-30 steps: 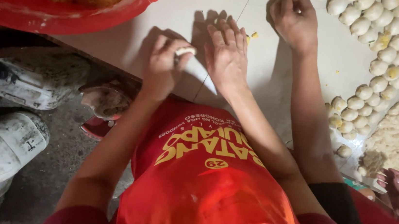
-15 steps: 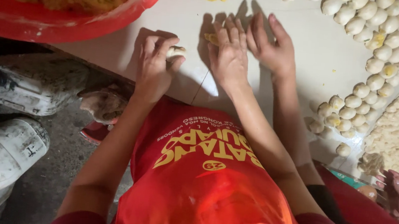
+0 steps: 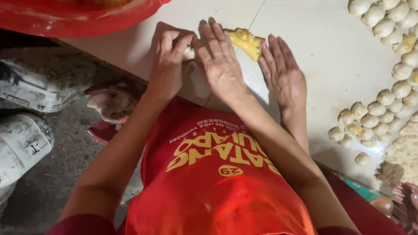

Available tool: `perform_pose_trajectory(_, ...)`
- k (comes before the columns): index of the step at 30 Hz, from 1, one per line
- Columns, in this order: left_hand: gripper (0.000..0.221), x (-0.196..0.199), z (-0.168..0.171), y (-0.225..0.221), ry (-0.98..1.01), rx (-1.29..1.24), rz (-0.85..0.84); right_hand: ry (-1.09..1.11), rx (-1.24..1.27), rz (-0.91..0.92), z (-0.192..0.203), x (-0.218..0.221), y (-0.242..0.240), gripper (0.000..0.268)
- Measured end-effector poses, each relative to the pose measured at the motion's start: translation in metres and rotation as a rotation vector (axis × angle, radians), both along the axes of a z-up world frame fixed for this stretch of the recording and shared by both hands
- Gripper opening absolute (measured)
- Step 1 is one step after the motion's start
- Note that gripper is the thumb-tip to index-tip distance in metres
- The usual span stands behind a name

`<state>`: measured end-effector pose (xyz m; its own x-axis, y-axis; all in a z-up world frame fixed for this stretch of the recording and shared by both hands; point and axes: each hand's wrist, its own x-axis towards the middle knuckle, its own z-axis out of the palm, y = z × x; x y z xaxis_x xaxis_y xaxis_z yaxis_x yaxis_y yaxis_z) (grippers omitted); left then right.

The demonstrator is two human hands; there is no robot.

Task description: Filling and rolling small dough balls on a bakery table

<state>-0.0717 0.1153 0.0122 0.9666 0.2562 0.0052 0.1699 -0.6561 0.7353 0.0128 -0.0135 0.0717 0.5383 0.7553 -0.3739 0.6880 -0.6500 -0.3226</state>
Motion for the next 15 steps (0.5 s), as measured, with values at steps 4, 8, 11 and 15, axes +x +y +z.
perform_pose_trajectory(4,0.059,-0.002,-0.011,0.004,-0.002,-0.085,-0.039,0.119,-0.122,-0.263,-0.005,0.003,0.009,0.05)
perform_pose_trajectory(8,0.052,-0.003,-0.004,0.011,-0.121,-0.162,-0.1,-0.37,-0.667,0.0,-0.01,0.017,0.01,0.076)
perform_pose_trajectory(11,0.068,-0.001,-0.008,0.012,-0.073,-0.154,-0.082,-0.087,-0.336,-0.345,-0.011,0.03,-0.013,0.058)
perform_pose_trajectory(15,0.063,0.004,-0.013,0.007,-0.006,-0.089,-0.024,-0.746,0.252,-0.12,-0.095,0.021,-0.077,0.039)
